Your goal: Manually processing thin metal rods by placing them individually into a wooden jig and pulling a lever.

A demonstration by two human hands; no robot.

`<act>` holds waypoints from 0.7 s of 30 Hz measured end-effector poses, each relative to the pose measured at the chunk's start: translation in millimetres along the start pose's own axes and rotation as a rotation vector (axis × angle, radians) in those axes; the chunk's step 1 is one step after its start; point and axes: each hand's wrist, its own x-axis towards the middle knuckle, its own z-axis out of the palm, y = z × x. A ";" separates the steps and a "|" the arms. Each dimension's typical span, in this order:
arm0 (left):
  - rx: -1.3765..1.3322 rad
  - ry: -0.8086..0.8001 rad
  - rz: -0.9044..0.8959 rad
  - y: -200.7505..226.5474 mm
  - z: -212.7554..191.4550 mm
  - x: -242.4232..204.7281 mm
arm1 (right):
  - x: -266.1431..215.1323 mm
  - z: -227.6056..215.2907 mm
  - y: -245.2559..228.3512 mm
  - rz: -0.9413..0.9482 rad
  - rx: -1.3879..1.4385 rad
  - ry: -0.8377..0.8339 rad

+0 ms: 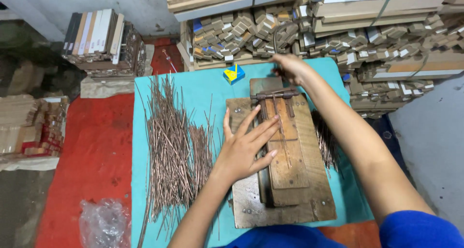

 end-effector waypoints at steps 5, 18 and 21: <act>-0.017 -0.035 -0.015 1.6 -2.6 1.6 | -5.8 -32.4 14.5 -0.143 -0.571 -0.161; -0.006 -0.033 -0.036 0.9 1.8 0.3 | -229.6 -7.3 -105.9 -0.260 -1.184 -0.285; 0.000 -0.020 -0.037 -2.1 10.3 -3.5 | -208.4 -1.1 -76.2 -0.269 -1.325 -0.229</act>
